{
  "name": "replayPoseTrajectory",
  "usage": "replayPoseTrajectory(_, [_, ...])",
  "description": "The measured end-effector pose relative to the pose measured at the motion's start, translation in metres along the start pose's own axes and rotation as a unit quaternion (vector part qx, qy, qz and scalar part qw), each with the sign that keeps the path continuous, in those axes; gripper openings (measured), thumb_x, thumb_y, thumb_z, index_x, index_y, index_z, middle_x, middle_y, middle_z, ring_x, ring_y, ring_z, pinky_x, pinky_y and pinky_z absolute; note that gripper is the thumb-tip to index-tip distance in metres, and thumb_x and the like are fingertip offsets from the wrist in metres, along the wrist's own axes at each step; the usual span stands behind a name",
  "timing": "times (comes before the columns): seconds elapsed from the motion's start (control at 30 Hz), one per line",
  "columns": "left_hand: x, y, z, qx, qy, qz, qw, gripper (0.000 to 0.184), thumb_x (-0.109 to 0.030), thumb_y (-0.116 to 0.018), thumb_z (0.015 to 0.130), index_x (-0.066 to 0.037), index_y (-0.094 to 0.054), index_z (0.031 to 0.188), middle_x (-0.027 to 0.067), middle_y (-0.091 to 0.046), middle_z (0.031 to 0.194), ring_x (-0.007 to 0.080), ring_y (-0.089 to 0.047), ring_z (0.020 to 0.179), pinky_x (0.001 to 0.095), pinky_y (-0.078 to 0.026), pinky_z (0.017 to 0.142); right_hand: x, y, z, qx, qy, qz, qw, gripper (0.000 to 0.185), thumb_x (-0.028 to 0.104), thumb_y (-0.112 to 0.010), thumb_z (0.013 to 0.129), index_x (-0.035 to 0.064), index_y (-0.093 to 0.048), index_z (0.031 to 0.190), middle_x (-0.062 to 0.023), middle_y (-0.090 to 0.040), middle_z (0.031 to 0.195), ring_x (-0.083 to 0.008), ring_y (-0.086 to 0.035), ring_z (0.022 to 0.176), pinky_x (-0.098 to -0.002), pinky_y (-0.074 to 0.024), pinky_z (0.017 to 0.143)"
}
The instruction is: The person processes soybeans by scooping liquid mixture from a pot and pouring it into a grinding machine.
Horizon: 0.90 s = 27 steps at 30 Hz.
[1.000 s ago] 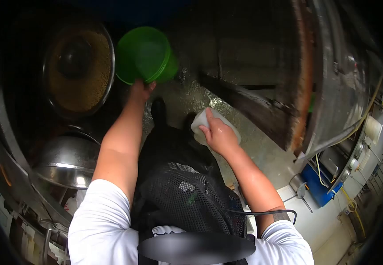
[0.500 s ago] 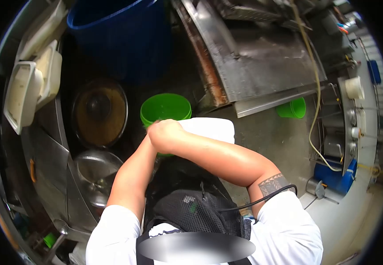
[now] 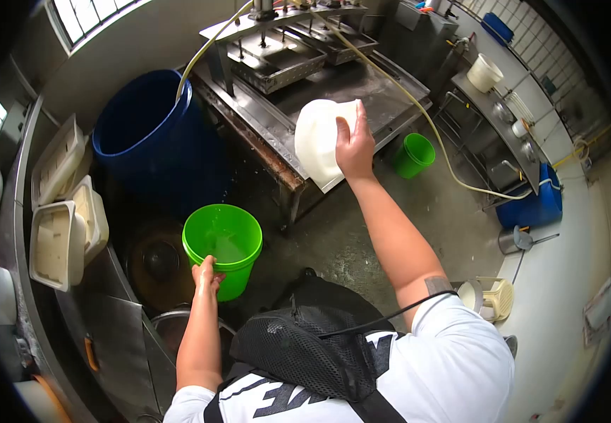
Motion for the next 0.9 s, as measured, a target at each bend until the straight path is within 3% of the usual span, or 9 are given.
replayPoseTrajectory(0.07, [-0.032, 0.006, -0.026, -0.018, -0.057, 0.039, 0.997, 0.039, -0.013, -0.069, 0.083, 0.000, -0.055, 0.117, 0.0195, -0.068, 0.101, 0.0354, -0.071, 0.074, 0.0475, -0.057, 0.059, -0.067, -0.029, -0.001, 0.036, -0.195, 0.028, 0.980, 0.069, 0.030, -0.065, 0.103, 0.0000, -0.036, 0.158, -0.0334, -0.064, 0.131, -0.0510, -0.064, 0.118, -0.0510, -0.0519, 0.099])
replayPoseTrajectory(0.2, [-0.073, 0.013, -0.064, 0.019, -0.110, 0.084, 0.990, 0.029, -0.017, -0.072, 0.085, -0.003, -0.055, 0.104, 0.0117, -0.066, 0.086, 0.0243, -0.065, 0.059, 0.0382, -0.053, 0.048, -0.128, -0.070, -0.020, 0.158, -0.287, 0.010, 0.945, 0.078, 0.032, -0.066, 0.100, 0.0045, -0.028, 0.163, -0.0336, -0.063, 0.132, -0.0488, -0.063, 0.120, -0.0507, -0.0506, 0.102])
replayPoseTrajectory(0.3, [-0.097, 0.007, -0.097, 0.060, -0.148, 0.090, 0.983, 0.035, -0.026, -0.079, 0.089, -0.004, -0.054, 0.101, 0.0104, -0.064, 0.083, 0.0213, -0.062, 0.058, 0.0353, -0.053, 0.047, -0.138, -0.078, -0.050, 0.195, -0.216, -0.174, 0.941, 0.086, 0.035, -0.068, 0.094, 0.0023, -0.028, 0.163, -0.0258, -0.048, 0.144, -0.0415, -0.055, 0.126, -0.0493, -0.0455, 0.109])
replayPoseTrajectory(0.33, [-0.099, 0.006, -0.107, 0.046, -0.153, 0.100, 0.982, 0.038, -0.031, -0.080, 0.091, -0.005, -0.053, 0.099, 0.0098, -0.062, 0.081, 0.0203, -0.061, 0.057, 0.0339, -0.053, 0.046, -0.106, -0.071, -0.070, 0.144, -0.142, -0.164, 0.965, 0.076, 0.031, -0.070, 0.092, -0.0030, -0.040, 0.154, -0.0263, -0.057, 0.132, -0.0430, -0.060, 0.114, -0.0488, -0.0484, 0.105])
replayPoseTrajectory(0.4, [-0.100, 0.000, -0.117, 0.068, -0.161, 0.089, 0.981, 0.045, -0.039, -0.081, 0.093, -0.006, -0.050, 0.094, 0.0088, -0.059, 0.078, 0.0198, -0.062, 0.058, 0.0329, -0.057, 0.047, -0.001, -0.055, -0.114, 0.169, 0.018, 0.030, 0.985, 0.035, 0.025, -0.076, 0.086, -0.0017, -0.069, 0.109, -0.0239, -0.068, 0.104, -0.0437, -0.064, 0.099, -0.0497, -0.0538, 0.091])
replayPoseTrajectory(0.53, [-0.108, -0.020, -0.140, 0.097, -0.171, 0.097, 0.976, 0.041, -0.033, -0.080, 0.095, -0.004, -0.050, 0.093, 0.0108, -0.062, 0.080, 0.0213, -0.066, 0.060, 0.0330, -0.061, 0.049, 0.100, -0.075, -0.273, 0.546, 0.109, 0.164, 0.814, 0.081, 0.057, -0.079, 0.084, 0.0006, -0.059, 0.138, -0.0224, -0.066, 0.131, -0.0396, -0.061, 0.126, -0.0472, -0.0487, 0.108])
replayPoseTrajectory(0.6, [-0.113, -0.033, -0.149, 0.119, -0.168, 0.093, 0.974, 0.041, -0.033, -0.079, 0.095, -0.004, -0.051, 0.093, 0.0112, -0.063, 0.080, 0.0209, -0.066, 0.059, 0.0325, -0.061, 0.048, 0.122, -0.068, -0.312, 0.536, 0.163, 0.178, 0.809, 0.081, 0.054, -0.082, 0.082, -0.0009, -0.057, 0.135, -0.0221, -0.069, 0.121, -0.0419, -0.066, 0.116, -0.0480, -0.0514, 0.103])
replayPoseTrajectory(0.7, [-0.123, -0.061, -0.175, 0.108, -0.180, 0.098, 0.973, 0.041, -0.034, -0.079, 0.095, -0.004, -0.051, 0.093, 0.0116, -0.065, 0.080, 0.0196, -0.066, 0.057, 0.0314, -0.060, 0.046, 0.108, -0.060, -0.304, 0.473, 0.065, 0.138, 0.868, 0.051, 0.046, -0.084, 0.079, 0.0039, -0.061, 0.098, -0.0149, -0.068, 0.091, -0.0367, -0.068, 0.091, -0.0471, -0.0533, 0.082])
replayPoseTrajectory(0.9, [-0.134, -0.143, -0.218, 0.079, -0.222, 0.314, 0.919, 0.046, -0.045, -0.069, 0.101, -0.003, -0.053, 0.091, 0.0044, -0.056, 0.067, 0.0113, -0.055, 0.045, 0.0273, -0.051, 0.040, 0.058, 0.002, -0.263, 0.398, -0.063, 0.154, 0.902, 0.051, 0.054, -0.080, 0.080, 0.0061, -0.063, 0.083, -0.0169, -0.067, 0.078, -0.0388, -0.069, 0.077, -0.0497, -0.0542, 0.070])
Point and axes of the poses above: each hand's wrist, its own z-axis towards the middle knuckle, its own y-axis out of the back of the hand, x = y × z, the point moved 9 cm from there along z, towards the middle knuckle
